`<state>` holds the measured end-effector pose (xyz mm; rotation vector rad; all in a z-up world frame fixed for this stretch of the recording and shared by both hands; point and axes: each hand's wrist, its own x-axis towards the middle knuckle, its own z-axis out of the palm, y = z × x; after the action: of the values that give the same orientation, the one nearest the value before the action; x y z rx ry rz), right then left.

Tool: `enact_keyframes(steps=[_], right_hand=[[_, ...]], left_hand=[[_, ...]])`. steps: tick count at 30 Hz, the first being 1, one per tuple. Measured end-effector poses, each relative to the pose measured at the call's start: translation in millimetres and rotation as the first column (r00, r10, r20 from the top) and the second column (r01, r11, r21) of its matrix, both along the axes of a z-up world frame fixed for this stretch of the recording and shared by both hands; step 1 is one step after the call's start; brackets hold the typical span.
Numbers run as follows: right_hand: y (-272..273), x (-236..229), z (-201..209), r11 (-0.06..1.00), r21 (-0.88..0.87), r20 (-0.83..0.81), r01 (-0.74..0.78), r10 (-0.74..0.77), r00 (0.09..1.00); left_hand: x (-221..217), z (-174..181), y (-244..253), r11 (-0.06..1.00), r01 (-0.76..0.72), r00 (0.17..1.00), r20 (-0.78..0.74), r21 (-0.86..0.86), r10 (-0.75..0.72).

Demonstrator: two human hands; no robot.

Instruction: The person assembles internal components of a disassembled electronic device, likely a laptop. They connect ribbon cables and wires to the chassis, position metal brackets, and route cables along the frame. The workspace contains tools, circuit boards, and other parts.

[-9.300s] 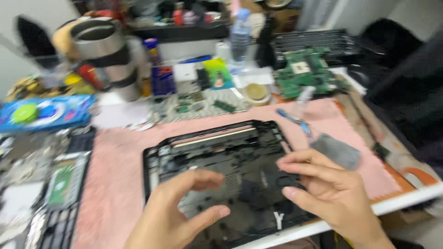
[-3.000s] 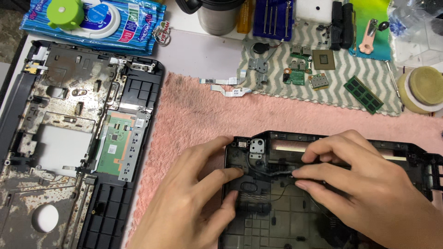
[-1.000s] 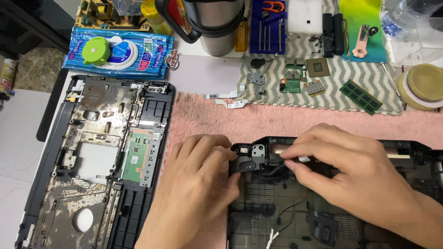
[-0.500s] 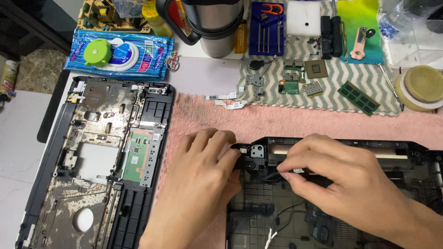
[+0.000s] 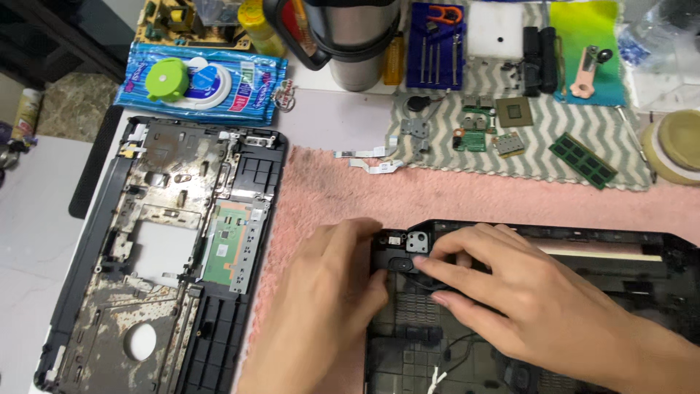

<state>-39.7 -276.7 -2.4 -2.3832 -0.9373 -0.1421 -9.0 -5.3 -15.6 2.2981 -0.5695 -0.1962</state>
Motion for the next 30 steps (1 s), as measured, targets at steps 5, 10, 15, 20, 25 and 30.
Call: enact_keyframes(steps=[5, 10, 15, 20, 25, 30], right_hand=[[3.0, -2.8, -3.3, 0.999, -0.039, -0.039, 0.000, -0.002, 0.999], [4.5, -5.1, -10.1, 0.995, -0.094, -0.018, -0.019, 0.017, 1.000], [3.4, -4.9, -14.6, 0.987, -0.154, 0.021, -0.037, 0.041, 0.999], [4.6, -5.8, -14.9, 0.988, -0.149, 0.033, -0.038, 0.044, 0.999], [4.1, -8.0, -17.1, 0.988, -0.153, 0.053, -0.038, 0.047, 0.997], [10.4, 0.0, -4.3, 0.983, -0.129, 0.016, -0.132, 0.136, 0.991]], left_hand=[[-0.5, -6.7, -1.7, 0.971, -0.101, 0.990, -0.114, -0.217, 0.078], [-0.8, -2.1, -1.7, 0.940, -0.185, 0.965, -0.235, -0.286, 0.119], [-2.4, -3.2, -6.3, 0.891, -0.300, 0.918, -0.357, -0.341, 0.173], [0.3, -3.1, -8.7, 0.889, -0.351, 0.877, -0.436, -0.293, 0.203], [8.7, -0.3, -11.2, 0.905, -0.344, 0.877, -0.431, -0.251, 0.213], [21.3, 12.5, -20.6, 0.888, -0.454, 0.749, -0.573, -0.077, 0.333]])
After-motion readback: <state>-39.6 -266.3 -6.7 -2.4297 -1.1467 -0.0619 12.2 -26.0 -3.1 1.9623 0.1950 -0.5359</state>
